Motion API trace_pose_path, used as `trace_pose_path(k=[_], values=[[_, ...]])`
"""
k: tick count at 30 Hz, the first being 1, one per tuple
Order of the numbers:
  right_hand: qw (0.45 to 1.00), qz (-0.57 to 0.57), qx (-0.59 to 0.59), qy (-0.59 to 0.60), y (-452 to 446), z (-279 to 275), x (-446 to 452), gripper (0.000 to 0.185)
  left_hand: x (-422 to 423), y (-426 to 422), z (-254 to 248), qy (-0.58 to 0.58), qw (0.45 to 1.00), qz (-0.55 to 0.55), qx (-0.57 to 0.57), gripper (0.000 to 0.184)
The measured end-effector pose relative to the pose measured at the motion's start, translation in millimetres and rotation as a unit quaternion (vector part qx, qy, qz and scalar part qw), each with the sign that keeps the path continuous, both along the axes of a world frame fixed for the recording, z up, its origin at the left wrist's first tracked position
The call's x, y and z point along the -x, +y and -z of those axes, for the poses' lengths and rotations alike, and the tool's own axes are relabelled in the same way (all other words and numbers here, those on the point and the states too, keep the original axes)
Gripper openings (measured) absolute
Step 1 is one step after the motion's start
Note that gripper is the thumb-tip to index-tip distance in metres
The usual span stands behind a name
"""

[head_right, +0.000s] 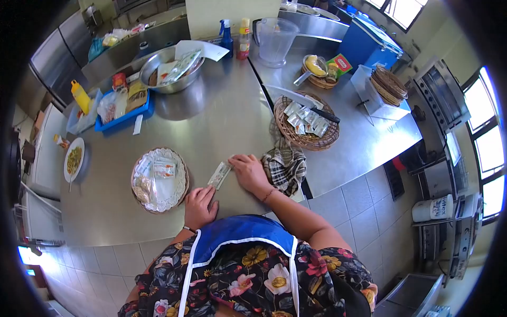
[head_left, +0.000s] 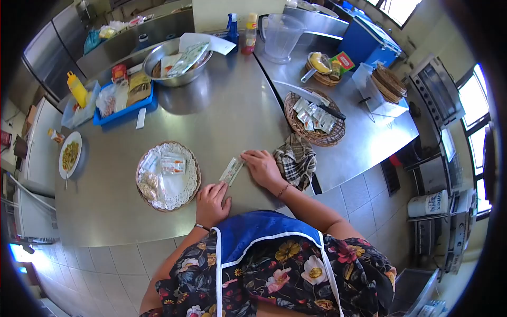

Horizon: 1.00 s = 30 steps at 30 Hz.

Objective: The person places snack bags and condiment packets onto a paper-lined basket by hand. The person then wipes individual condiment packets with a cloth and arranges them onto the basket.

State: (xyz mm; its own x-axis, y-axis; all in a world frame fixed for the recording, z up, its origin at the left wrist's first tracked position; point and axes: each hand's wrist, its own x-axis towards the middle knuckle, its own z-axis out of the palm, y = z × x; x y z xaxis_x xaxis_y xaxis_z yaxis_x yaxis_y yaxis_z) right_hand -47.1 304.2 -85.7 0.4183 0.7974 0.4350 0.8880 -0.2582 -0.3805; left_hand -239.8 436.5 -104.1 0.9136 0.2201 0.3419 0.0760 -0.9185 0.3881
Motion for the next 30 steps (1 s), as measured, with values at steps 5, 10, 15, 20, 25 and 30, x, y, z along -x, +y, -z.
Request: trace_pose_path(k=[5, 10, 15, 20, 25, 30], values=[[0.993, -0.117, 0.02, -0.015, 1, -12, 49, 0.036, 1, -2, -3, 0.042, 0.999, -0.013, 0.008, 0.044], [0.997, -0.009, 0.013, -0.078, -9, 25, -22, 0.036, -1, -6, -10, 0.002, 1.0, -0.019, 0.01, 0.042], [0.991, -0.123, -0.055, -0.02, -3, -11, 10, 0.028, -1, -6, -11, 0.014, 0.999, -0.027, 0.02, 0.041], [0.993, -0.116, 0.028, -0.013, -15, -3, -3, 0.025, -2, -7, -9, 0.006, 0.999, -0.036, -0.005, 0.041], [0.998, -0.068, -0.013, 0.004, -14, -9, -33, 0.027, -1, -11, -10, 0.007, 0.999, -0.049, -0.007, 0.041], [0.972, -0.215, 0.066, -0.074, 2, 1, 2, 0.033, -2, -15, -14, 0.022, 0.997, -0.065, -0.025, 0.04]])
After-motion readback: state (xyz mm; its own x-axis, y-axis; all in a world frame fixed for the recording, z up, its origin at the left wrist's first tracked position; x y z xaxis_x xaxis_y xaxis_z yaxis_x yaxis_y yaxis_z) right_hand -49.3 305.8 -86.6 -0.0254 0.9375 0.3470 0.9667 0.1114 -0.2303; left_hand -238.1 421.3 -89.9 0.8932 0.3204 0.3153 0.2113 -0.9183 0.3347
